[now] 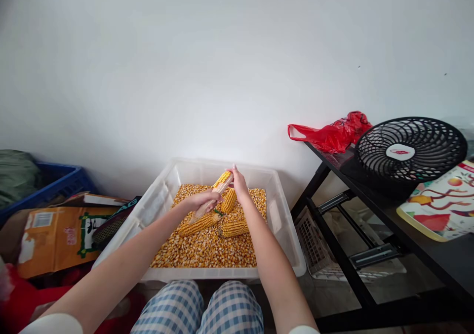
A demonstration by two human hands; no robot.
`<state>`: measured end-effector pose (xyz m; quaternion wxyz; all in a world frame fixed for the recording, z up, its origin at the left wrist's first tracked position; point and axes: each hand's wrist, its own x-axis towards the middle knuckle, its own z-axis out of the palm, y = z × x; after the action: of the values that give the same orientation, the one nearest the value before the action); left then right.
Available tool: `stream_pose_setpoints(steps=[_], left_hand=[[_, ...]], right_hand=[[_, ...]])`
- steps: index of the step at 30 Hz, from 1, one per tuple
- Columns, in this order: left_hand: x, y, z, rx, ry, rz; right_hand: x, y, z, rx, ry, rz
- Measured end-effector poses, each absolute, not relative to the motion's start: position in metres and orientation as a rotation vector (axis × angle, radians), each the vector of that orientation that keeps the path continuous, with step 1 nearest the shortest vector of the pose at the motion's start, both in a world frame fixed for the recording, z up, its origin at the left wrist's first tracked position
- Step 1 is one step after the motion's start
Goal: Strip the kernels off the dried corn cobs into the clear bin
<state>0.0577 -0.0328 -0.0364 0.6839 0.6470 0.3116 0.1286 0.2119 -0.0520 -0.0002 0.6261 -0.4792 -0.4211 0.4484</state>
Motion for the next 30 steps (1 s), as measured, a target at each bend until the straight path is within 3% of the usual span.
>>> stream_pose_setpoints(steps=[8, 18, 23, 26, 30], left_hand=[[0.084, -0.048, -0.04, 2.297, 1.199, 0.733], [0.096, -0.075, -0.026, 1.708, 0.847, 0.55], [0.095, -0.073, -0.017, 1.672, 0.806, 0.531], [0.097, -0.067, -0.022, 1.863, 0.978, 0.574], [0.096, -0.064, -0.029, 2.267, 1.377, 0.662]], right_hand=[[0.218, -0.052, -0.002, -0.918, -0.441, 1.04], [0.212, -0.062, 0.013, -0.931, -0.812, 0.626], [0.229, -0.058, 0.016, -1.003, -0.733, 0.702], [0.228, -0.055, 0.015, -1.028, -0.658, 0.775], [0.215, -0.059, 0.014, -0.896, -0.485, 1.11]])
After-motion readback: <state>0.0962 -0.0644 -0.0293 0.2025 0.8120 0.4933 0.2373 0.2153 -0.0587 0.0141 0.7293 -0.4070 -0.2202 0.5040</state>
